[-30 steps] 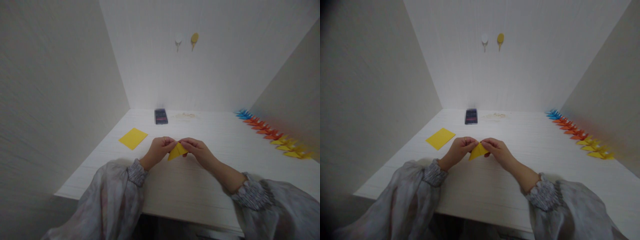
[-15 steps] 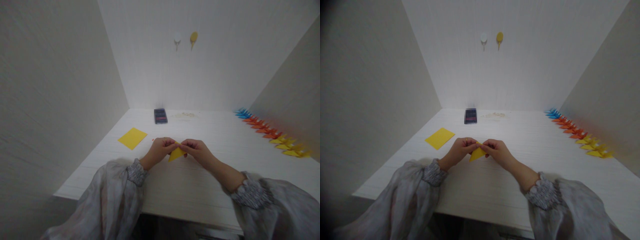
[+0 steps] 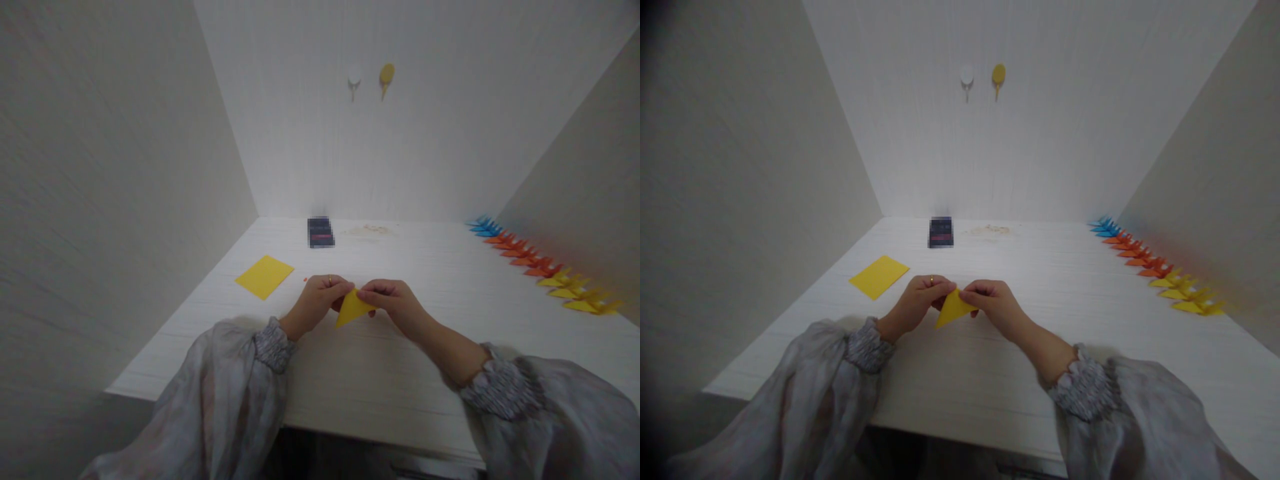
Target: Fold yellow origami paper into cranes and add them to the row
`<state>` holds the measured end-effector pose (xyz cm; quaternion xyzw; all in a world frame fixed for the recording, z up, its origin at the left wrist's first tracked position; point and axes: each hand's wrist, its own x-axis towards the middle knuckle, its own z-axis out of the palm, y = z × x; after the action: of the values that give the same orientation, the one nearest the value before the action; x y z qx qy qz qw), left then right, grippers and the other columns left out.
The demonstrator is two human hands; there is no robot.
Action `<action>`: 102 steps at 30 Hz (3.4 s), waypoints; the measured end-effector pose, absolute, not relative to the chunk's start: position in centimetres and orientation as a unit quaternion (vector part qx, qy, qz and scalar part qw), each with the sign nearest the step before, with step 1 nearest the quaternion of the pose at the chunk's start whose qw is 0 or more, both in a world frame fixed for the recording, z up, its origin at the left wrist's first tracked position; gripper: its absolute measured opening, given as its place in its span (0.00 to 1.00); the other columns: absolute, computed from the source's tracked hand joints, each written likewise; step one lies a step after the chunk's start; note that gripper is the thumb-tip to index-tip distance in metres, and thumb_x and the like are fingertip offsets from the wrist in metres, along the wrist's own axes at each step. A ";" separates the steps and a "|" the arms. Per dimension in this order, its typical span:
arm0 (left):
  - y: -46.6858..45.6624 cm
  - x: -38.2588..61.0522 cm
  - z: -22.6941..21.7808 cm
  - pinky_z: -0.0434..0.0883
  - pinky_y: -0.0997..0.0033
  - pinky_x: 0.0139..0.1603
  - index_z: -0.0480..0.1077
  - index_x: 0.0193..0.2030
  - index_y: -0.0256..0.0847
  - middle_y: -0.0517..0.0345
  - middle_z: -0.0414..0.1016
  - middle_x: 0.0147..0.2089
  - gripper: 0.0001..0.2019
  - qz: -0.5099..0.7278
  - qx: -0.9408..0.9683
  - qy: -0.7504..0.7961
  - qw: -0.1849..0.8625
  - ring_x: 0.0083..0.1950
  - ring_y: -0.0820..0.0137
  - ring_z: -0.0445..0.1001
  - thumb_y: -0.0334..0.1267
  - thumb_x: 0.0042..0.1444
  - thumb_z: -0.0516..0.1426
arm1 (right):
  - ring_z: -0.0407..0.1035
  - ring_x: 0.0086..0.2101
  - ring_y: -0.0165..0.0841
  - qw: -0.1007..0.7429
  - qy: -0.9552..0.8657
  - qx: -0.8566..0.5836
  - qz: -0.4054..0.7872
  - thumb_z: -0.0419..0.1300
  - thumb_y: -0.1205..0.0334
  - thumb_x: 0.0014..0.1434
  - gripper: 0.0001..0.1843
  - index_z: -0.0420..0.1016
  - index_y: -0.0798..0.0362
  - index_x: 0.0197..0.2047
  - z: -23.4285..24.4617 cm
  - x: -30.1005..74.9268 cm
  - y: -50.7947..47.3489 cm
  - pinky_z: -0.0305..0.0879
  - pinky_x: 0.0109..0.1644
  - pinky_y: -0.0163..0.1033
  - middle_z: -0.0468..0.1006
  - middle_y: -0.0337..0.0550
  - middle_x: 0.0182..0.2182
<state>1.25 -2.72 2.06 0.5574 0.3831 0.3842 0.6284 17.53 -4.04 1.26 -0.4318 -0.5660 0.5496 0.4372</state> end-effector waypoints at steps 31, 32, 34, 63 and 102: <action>-2.0 0.9 1.9 0.68 0.76 0.25 0.69 0.25 0.33 0.59 0.72 0.23 0.09 0.436 0.521 0.405 0.611 0.23 0.76 0.69 0.38 0.42 0.61 | 0.59 0.16 0.24 0.479 -0.534 -0.442 0.539 0.62 0.57 0.45 0.11 0.71 0.55 0.19 1.2 19.6 -2.8 0.55 0.20 0.32 0.69 0.37 0.15; -1.9 0.8 1.9 0.68 0.76 0.25 0.69 0.25 0.33 0.59 0.72 0.23 0.10 0.439 0.518 0.406 0.611 0.23 0.76 0.69 0.39 0.42 0.61 | 0.59 0.16 0.24 0.491 -0.525 -0.444 0.535 0.62 0.57 0.45 0.11 0.71 0.55 0.19 1.2 19.6 -2.8 0.55 0.20 0.33 0.69 0.37 0.15; -1.8 0.7 1.9 0.69 0.75 0.25 0.69 0.25 0.33 0.59 0.73 0.23 0.10 0.446 0.513 0.407 0.610 0.23 0.76 0.70 0.39 0.42 0.61 | 0.59 0.17 0.25 0.515 -0.510 -0.445 0.526 0.61 0.57 0.45 0.10 0.72 0.55 0.20 1.3 19.8 -2.8 0.56 0.20 0.33 0.68 0.37 0.15; -2.1 1.2 1.7 0.71 0.73 0.24 0.68 0.24 0.32 0.56 0.73 0.22 0.09 0.366 0.525 0.408 0.651 0.22 0.73 0.72 0.38 0.47 0.56 | 0.56 0.15 0.23 0.465 -0.551 -0.463 0.516 0.61 0.55 0.46 0.14 0.68 0.55 0.17 1.5 18.7 -3.4 0.50 0.19 0.31 0.65 0.33 0.12; -1.2 1.0 1.5 0.71 0.73 0.29 0.68 0.29 0.32 0.57 0.73 0.24 0.11 0.472 0.484 0.400 0.619 0.24 0.75 0.72 0.41 0.47 0.57 | 0.65 0.21 0.27 0.456 -0.502 -0.375 0.631 0.58 0.53 0.50 0.13 0.70 0.57 0.27 1.0 19.0 -3.1 0.60 0.26 0.35 0.71 0.39 0.21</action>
<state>1.04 -1.19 1.54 0.4838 0.3998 0.4717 0.6193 19.01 -3.09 1.04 -0.3754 -0.5022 0.6315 0.4562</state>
